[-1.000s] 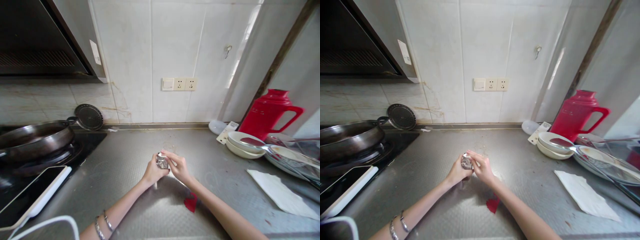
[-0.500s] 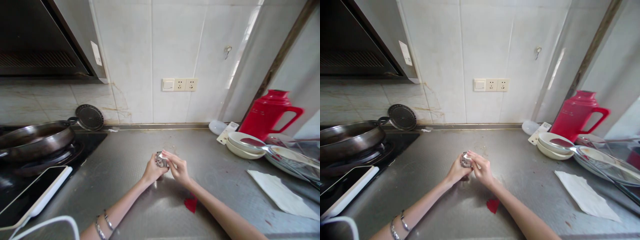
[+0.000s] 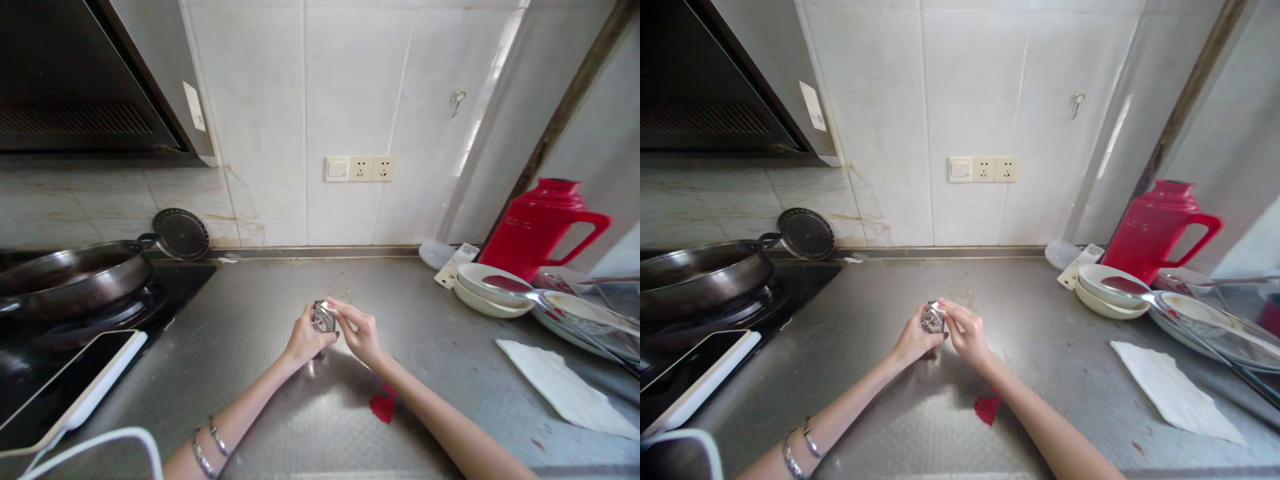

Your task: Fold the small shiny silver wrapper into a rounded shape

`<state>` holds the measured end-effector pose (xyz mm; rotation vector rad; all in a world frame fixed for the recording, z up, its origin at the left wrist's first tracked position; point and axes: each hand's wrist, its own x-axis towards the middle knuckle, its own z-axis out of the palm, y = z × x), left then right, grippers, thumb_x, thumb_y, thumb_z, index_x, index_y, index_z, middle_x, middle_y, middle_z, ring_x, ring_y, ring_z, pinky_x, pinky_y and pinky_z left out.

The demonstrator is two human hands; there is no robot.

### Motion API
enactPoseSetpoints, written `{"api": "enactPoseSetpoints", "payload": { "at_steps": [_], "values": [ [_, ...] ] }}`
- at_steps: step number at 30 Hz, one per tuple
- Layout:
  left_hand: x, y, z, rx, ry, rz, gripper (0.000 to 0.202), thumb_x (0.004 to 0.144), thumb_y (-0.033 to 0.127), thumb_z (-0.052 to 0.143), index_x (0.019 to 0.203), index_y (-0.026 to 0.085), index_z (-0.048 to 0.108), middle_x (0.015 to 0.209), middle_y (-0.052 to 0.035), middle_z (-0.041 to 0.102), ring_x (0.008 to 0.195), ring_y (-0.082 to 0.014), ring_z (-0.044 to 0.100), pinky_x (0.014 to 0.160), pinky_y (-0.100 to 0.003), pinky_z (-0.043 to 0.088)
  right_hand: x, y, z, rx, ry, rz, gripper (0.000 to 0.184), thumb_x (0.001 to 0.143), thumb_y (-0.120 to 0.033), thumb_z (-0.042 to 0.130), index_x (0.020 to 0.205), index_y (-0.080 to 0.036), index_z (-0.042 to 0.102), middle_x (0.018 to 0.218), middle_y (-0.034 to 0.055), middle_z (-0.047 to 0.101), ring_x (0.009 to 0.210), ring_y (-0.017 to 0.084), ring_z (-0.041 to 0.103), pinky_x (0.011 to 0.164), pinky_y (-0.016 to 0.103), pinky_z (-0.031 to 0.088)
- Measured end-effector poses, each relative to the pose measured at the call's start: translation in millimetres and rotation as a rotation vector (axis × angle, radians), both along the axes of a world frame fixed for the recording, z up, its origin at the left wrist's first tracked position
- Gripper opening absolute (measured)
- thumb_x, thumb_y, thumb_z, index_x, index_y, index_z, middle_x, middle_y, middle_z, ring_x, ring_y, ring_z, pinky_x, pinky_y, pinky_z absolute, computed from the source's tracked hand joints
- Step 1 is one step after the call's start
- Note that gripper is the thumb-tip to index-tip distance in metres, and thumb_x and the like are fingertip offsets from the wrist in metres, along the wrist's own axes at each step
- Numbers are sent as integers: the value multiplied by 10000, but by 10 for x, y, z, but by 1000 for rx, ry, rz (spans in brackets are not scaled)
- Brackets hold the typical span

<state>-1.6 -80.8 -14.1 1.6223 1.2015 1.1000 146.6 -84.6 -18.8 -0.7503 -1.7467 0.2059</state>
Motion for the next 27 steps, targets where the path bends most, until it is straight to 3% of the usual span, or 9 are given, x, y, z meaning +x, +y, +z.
{"api": "enactPoseSetpoints", "payload": {
  "at_steps": [5,10,12,19,25,27],
  "values": [
    [-5,20,-38,72,44,-3,529,572,216,742,1061,168,545,885,-27,684,755,-168,630,648,-239,462,49,3,57,200,-219,183,334,920,-141,442,1192,-219,620,1193,87,658,1179,230,572,1016,427,486],
    [-6,-11,18,61,77,-3,515,586,263,758,1051,162,564,807,-5,670,690,-149,613,613,-227,446,78,43,117,-12,-52,15,271,928,-199,466,1084,-231,685,1092,79,706,1021,233,670,881,380,574],
    [-8,-13,18,69,69,-13,539,591,282,765,1074,162,558,828,-12,679,718,-157,626,632,-230,456,78,38,115,-20,-44,3,268,926,-205,473,1088,-238,684,1096,76,705,1022,238,670,884,390,571],
    [-35,18,-42,138,67,-55,550,601,297,763,1092,172,548,968,-57,705,845,-202,662,713,-256,492,57,-31,141,284,-353,242,409,909,-87,415,1278,-208,545,1214,98,646,1219,218,536,1042,434,463],
    [-22,19,-21,113,135,-8,528,603,276,749,1098,184,588,908,-29,711,782,-184,656,665,-242,475,90,18,136,167,-220,107,339,924,-123,427,1185,-225,618,1174,97,668,1145,226,599,957,413,535],
    [-24,25,-22,110,131,-10,527,595,281,755,1086,178,594,877,-24,711,763,-179,651,654,-236,471,102,19,136,196,-251,113,352,919,-118,433,1211,-219,602,1188,102,660,1158,230,589,954,412,537]
  ]
}}
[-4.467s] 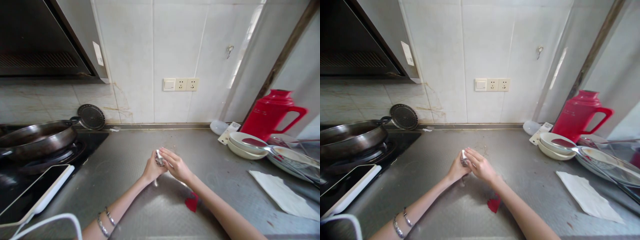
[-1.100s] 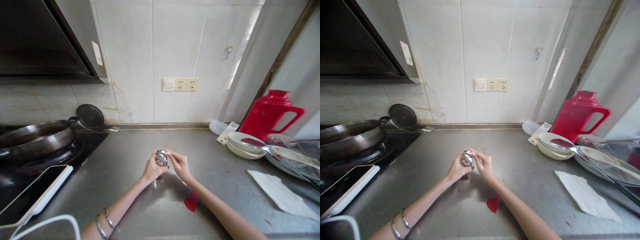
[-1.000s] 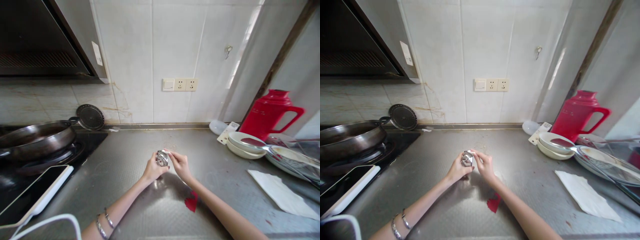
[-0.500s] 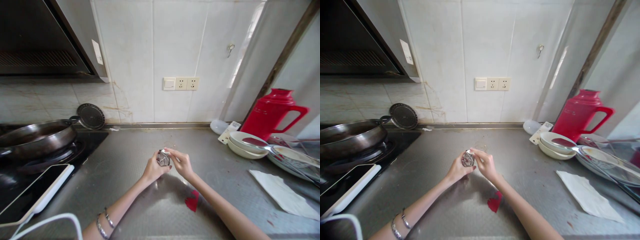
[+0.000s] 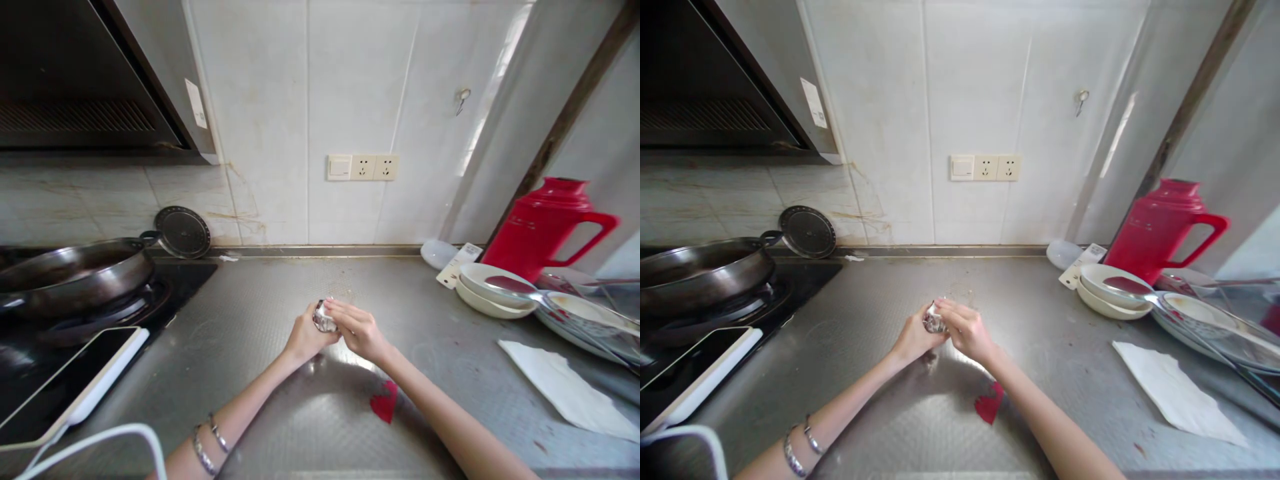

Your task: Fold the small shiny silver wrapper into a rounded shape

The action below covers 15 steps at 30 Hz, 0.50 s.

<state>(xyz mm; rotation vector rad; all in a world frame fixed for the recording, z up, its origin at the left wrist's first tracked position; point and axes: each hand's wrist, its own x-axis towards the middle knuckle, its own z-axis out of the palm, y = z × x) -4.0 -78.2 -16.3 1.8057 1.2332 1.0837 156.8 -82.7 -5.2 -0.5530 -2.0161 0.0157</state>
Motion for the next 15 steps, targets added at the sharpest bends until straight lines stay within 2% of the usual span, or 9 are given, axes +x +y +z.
{"api": "enactPoseSetpoints", "payload": {
  "at_steps": [5,7,11,15],
  "values": [
    [-23,7,14,26,-39,-42,465,611,305,749,1025,160,594,895,-39,709,783,-183,649,658,-232,474,16,-17,30,128,-181,146,433,895,-72,437,1302,-194,518,1226,104,637,1237,222,518,1025,425,485],
    [-22,3,29,23,-29,-34,461,613,289,744,1029,165,591,886,-32,707,760,-176,646,647,-231,472,35,-1,30,99,-158,119,425,899,-65,423,1286,-202,532,1226,103,637,1227,218,529,1018,422,493],
    [-10,-11,37,2,-1,-24,537,596,280,751,1092,171,578,876,-23,705,754,-173,644,661,-239,473,73,32,12,26,-34,-22,386,917,-83,406,1237,-218,573,1195,109,655,1151,212,596,949,396,545],
    [-8,-26,26,19,22,-16,532,593,264,739,1092,174,579,860,-24,707,755,-181,652,644,-238,472,68,9,24,86,-136,27,423,901,-75,407,1282,-201,538,1215,109,643,1202,226,554,980,418,523]
  ]
}}
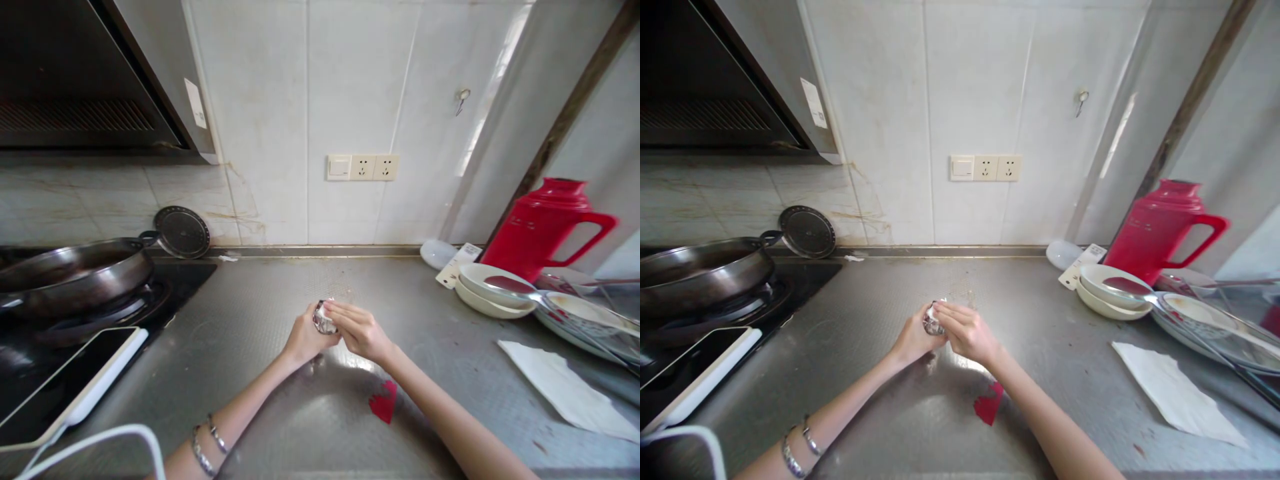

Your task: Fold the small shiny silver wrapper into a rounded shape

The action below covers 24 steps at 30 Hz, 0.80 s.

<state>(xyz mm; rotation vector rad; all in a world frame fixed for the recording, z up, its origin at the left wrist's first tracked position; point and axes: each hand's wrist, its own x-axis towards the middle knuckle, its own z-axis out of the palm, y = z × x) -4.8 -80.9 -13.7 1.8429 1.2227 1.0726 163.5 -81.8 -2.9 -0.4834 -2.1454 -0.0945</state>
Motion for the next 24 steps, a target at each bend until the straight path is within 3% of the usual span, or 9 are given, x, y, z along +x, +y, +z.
{"api": "enactPoseSetpoints", "payload": {
  "at_steps": [3,9,15,20,24],
  "values": [
    [2,-13,15,24,16,-2,521,601,251,726,1095,182,579,883,-25,709,769,-184,655,650,-239,473,-11,-12,18,11,-41,43,433,890,-63,411,1285,-190,536,1224,107,638,1230,228,526,1001,416,509],
    [11,-15,49,-18,50,28,614,568,252,751,1143,161,556,913,-45,708,808,-201,661,693,-263,486,-25,6,-6,-31,64,-111,388,911,-88,411,1238,-216,575,1176,110,665,1121,215,617,925,383,557],
    [4,0,9,14,47,-2,587,577,260,747,1121,161,549,928,-49,703,798,-196,654,673,-256,481,-76,-48,-3,49,-44,-9,424,876,-50,409,1262,-151,552,1210,138,642,1222,239,535,980,416,520],
    [25,4,-18,-57,-14,6,594,575,260,765,1129,171,570,889,-34,699,798,-193,648,705,-263,486,-93,-15,-37,-146,218,-127,308,911,-142,467,1142,-231,650,1112,91,698,1058,224,654,896,384,565],
    [64,5,-26,-182,-222,-36,557,570,287,790,1065,145,579,818,-22,663,712,-154,619,631,-239,496,-91,6,-21,-267,320,-113,252,910,-195,508,1078,-244,690,1063,70,719,1031,228,667,895,391,560]
  ]
}}
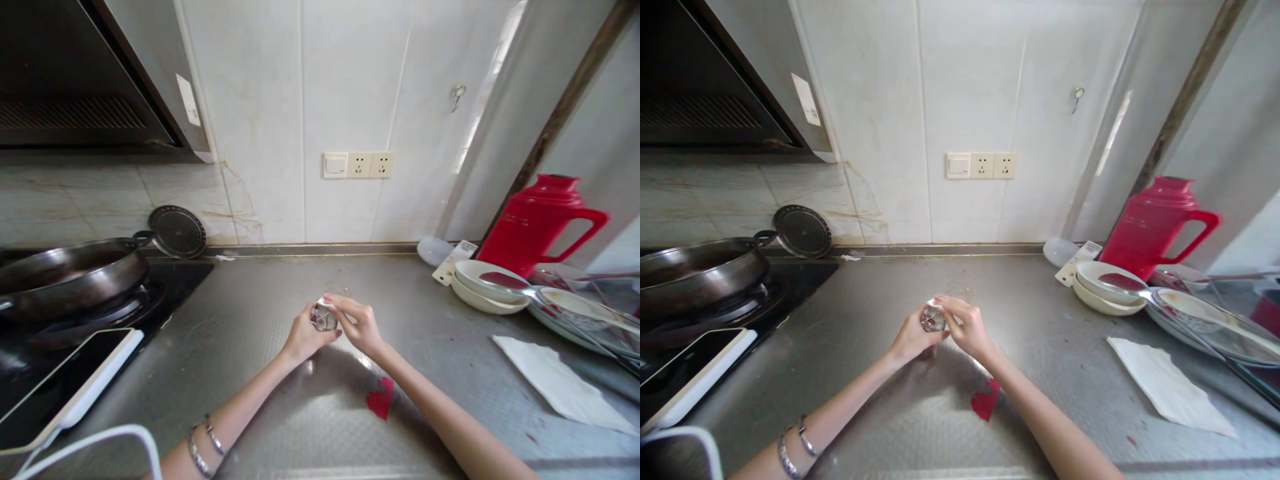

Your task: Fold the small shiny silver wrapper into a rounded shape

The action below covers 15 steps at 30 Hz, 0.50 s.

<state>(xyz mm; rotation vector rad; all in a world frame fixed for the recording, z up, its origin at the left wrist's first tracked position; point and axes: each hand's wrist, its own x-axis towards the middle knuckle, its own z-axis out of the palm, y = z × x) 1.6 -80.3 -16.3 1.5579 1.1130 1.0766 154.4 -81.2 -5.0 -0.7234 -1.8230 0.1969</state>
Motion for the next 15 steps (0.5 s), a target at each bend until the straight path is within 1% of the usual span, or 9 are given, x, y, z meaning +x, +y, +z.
{"api": "enactPoseSetpoints", "payload": {
  "at_steps": [2,4,7,9,11,15],
  "values": [
    [13,-13,20,-99,-103,-31,549,579,313,787,1052,142,568,782,-8,620,658,-135,587,541,-221,493,6,-10,22,-6,1,28,258,910,-188,509,1087,-251,686,1074,64,715,1053,225,656,914,398,550],
    [17,-29,52,-179,-183,-63,543,590,339,782,1047,145,561,780,-4,586,654,-132,570,489,-218,499,11,-30,35,31,-9,48,285,910,-163,500,1121,-251,670,1104,68,703,1085,222,640,931,406,540],
    [6,-41,92,-251,-276,-82,536,592,353,787,1030,140,563,803,-21,581,700,-148,580,511,-246,540,17,-52,29,141,-63,91,356,896,-112,489,1197,-244,626,1179,77,667,1156,227,593,965,422,521],
    [-3,-40,105,-277,-302,-75,538,582,349,794,1019,134,565,804,-29,586,707,-152,583,526,-257,553,29,-48,21,199,-103,125,392,884,-92,493,1228,-242,604,1201,78,654,1182,231,572,979,426,514],
    [-7,-42,112,-274,-300,-67,531,575,340,797,1009,134,571,800,-27,583,706,-149,579,522,-253,554,49,-29,18,208,-101,124,387,884,-91,494,1219,-244,612,1187,76,663,1173,233,579,973,421,519],
    [1,-67,139,-255,-267,-72,533,567,312,798,1023,144,579,798,-13,566,703,-142,563,505,-252,554,82,5,19,160,-21,34,350,897,-105,490,1175,-258,640,1118,68,698,1123,229,616,952,412,531]
  ]
}}
